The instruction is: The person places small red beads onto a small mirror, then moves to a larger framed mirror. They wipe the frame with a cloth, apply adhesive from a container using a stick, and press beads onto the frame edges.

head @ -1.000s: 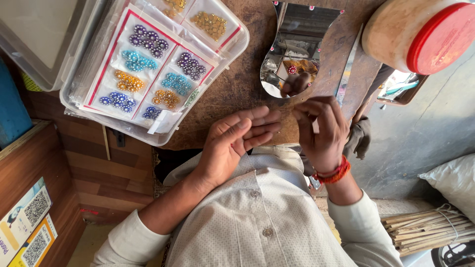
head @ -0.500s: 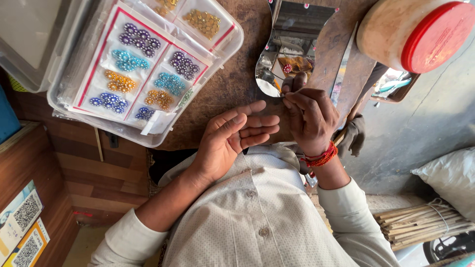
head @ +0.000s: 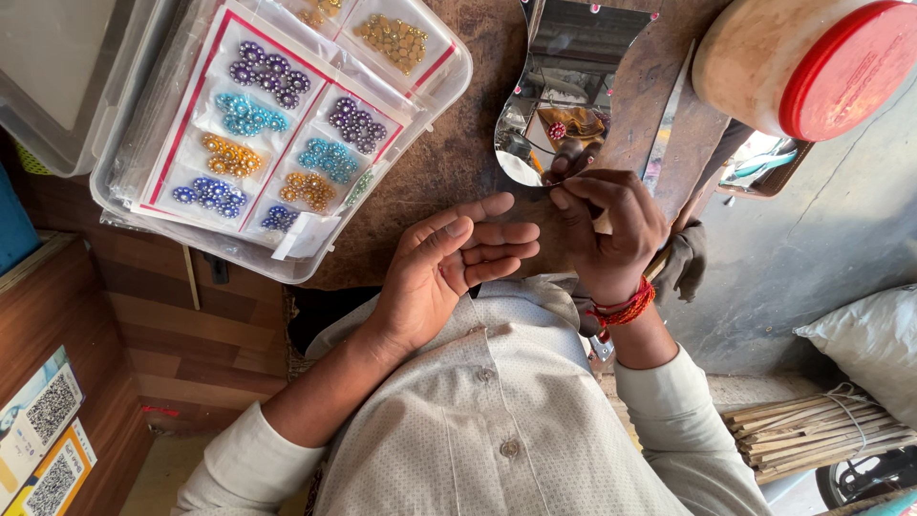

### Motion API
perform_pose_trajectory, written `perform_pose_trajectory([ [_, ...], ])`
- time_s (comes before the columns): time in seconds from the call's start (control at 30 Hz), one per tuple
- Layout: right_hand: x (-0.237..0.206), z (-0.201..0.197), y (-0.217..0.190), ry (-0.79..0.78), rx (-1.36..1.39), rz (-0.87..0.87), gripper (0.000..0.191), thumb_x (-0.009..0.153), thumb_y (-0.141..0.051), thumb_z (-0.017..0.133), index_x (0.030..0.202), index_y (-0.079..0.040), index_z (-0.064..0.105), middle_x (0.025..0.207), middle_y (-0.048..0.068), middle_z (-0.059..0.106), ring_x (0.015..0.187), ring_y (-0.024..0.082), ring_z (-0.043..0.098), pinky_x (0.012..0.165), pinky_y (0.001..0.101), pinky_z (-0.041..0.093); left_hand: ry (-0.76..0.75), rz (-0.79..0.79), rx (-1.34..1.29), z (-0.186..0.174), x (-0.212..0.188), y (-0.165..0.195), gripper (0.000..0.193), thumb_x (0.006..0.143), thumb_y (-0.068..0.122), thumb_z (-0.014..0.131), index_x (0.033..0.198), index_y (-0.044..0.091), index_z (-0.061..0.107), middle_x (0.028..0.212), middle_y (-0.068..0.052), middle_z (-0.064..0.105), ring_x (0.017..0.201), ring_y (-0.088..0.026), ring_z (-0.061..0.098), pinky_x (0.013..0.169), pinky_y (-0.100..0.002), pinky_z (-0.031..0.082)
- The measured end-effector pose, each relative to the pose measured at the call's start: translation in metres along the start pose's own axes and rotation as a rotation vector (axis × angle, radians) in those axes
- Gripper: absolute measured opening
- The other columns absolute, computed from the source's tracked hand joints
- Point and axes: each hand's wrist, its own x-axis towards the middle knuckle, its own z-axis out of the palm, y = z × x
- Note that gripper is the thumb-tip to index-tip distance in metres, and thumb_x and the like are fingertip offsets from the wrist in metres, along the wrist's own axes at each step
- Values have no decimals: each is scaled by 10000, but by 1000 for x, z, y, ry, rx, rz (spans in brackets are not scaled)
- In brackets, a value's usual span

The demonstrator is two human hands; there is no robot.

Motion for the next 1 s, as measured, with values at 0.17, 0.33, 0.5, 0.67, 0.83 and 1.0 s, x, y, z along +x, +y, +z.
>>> perform_pose_trajectory([
  [0.17,3,-2,-4,-24,105,137,164,977,13,826,1043,-11,678,989,90,709,879,168,724,727,266,568,1,3,11,1,0,0,583,1087,351,512,1503,-56,467,1326,-261,668,1242,-336,670,1078,-409,545],
  [0.33,3,0,-4,-42,116,149,161,972,-1,829,1027,-5,677,978,94,707,856,154,723,735,262,560,1,3,-9,1,0,0,574,1085,341,511,1499,-54,466,1322,-261,671,1240,-340,671,1079,-410,546],
  [0.5,-3,-3,4,-6,240,235,151,1022,-19,803,1033,-2,654,964,65,691,747,99,639,680,238,523,-22,15,-30,-2,-1,0,588,1085,361,512,1506,-47,463,1344,-259,658,1260,-333,658,1100,-414,530],
  [0.67,-14,-12,2,68,466,372,124,1102,-62,722,1128,23,636,961,52,663,765,88,625,692,216,507,-80,41,-91,-5,0,0,602,1103,409,501,1499,-44,489,1381,-246,638,1309,-323,627,1166,-432,482],
  [0.83,-12,-15,-12,35,365,241,115,1050,-18,734,1099,42,649,1009,88,664,759,101,655,679,201,513,-124,60,-120,-4,-5,4,650,1140,486,417,1508,-42,509,1435,-251,614,1390,-324,577,1232,-458,426],
  [1.0,-1,-10,-40,-101,312,-78,146,908,53,760,1039,36,698,988,126,699,788,132,715,671,252,582,-220,106,-177,2,-9,11,737,1142,592,304,1550,-2,455,1459,-241,576,1406,-297,543,1274,-437,377],
])
